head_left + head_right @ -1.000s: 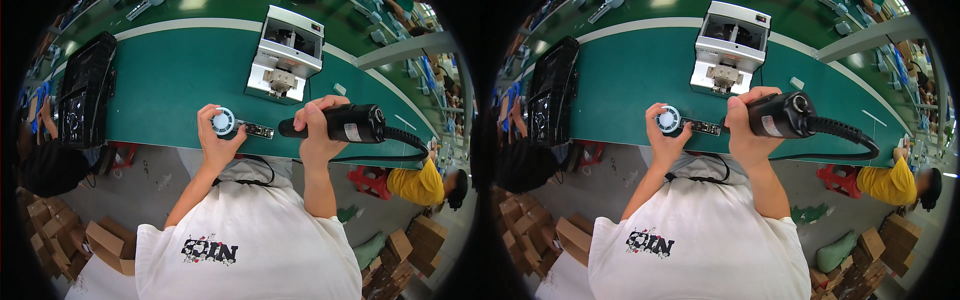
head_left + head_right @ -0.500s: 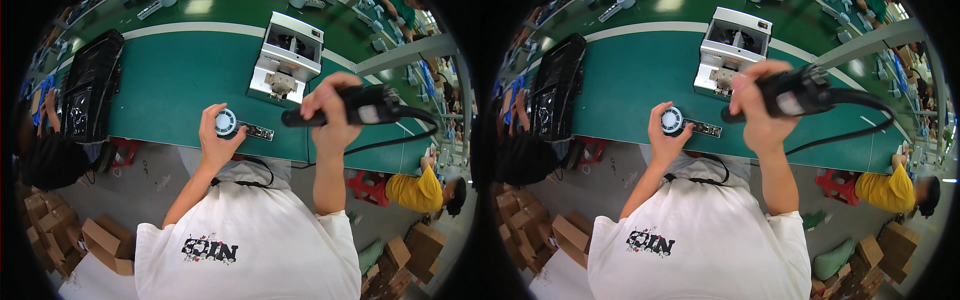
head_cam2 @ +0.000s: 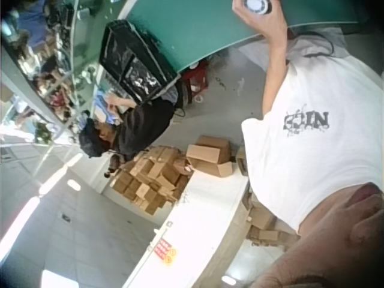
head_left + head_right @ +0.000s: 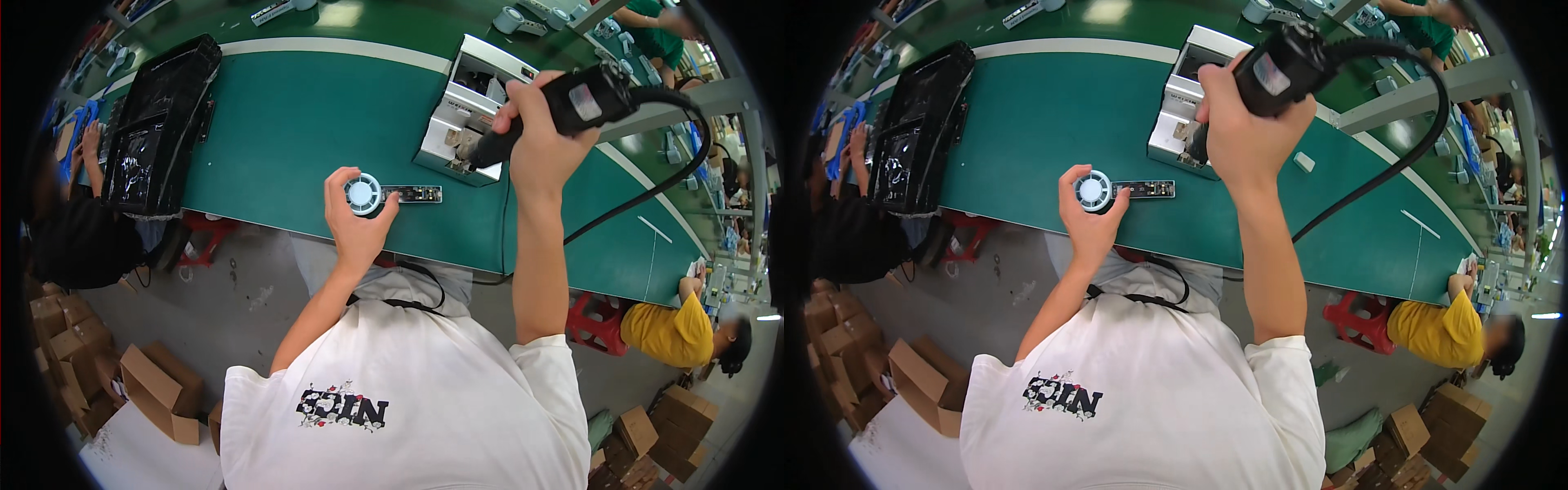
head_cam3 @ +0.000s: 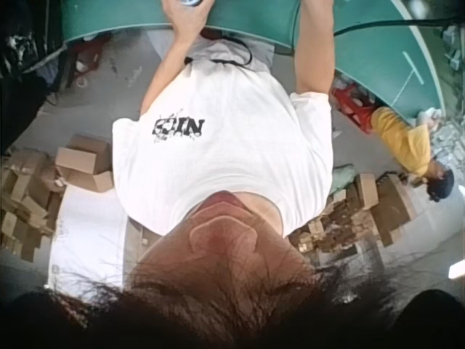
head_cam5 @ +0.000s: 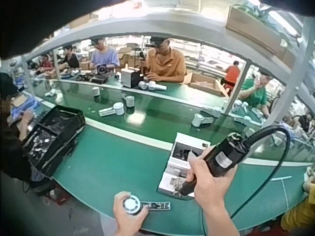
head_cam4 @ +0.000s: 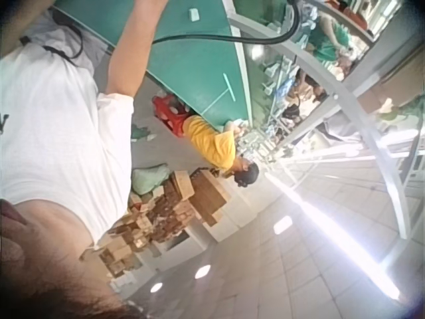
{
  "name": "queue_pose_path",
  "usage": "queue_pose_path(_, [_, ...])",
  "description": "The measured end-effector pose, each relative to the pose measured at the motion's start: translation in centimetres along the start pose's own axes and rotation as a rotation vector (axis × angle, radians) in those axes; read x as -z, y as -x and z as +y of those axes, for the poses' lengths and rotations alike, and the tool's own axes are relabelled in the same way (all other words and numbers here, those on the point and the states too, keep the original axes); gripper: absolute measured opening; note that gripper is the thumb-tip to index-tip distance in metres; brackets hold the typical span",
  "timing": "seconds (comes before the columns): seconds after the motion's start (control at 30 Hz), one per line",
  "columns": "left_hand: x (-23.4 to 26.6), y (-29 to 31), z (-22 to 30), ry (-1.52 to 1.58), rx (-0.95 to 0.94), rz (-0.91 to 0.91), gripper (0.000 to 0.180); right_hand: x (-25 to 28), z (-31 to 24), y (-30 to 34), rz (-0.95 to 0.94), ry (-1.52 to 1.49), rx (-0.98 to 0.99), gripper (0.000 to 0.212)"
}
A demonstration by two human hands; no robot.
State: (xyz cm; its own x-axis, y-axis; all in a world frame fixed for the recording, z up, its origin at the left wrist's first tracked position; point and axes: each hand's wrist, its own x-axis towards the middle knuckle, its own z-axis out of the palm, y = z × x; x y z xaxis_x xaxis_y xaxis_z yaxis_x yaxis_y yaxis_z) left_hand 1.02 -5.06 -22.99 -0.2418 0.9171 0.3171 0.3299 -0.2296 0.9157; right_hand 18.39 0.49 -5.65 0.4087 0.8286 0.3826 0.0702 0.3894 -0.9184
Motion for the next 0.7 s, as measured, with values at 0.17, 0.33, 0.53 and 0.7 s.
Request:
queue_pose_path(0.17, [0.1,0.2,-0.1,0.082,0.084,-0.035,0.054,1.1,0.4,3.3,0.088,-0.228,-0.047,0.018])
queue_pose_path(0.33, [0.1,-0.1,0.1,0.054,0.039,-0.027,0.054,0.8,0.8,4.7,0.058,-0.178,-0.004,0.019])
queue_pose_path(0.53, [0.0,0.0,-0.3,0.026,0.02,-0.024,0.054,0.7,1.2,5.2,0.066,-0.082,-0.034,0.016])
queue_pose_path(0.7, [0.3,0.0,0.2,0.037,0.075,-0.051,0.054,0.7,1.9,5.3,0.062,-0.085,-0.02,0.016])
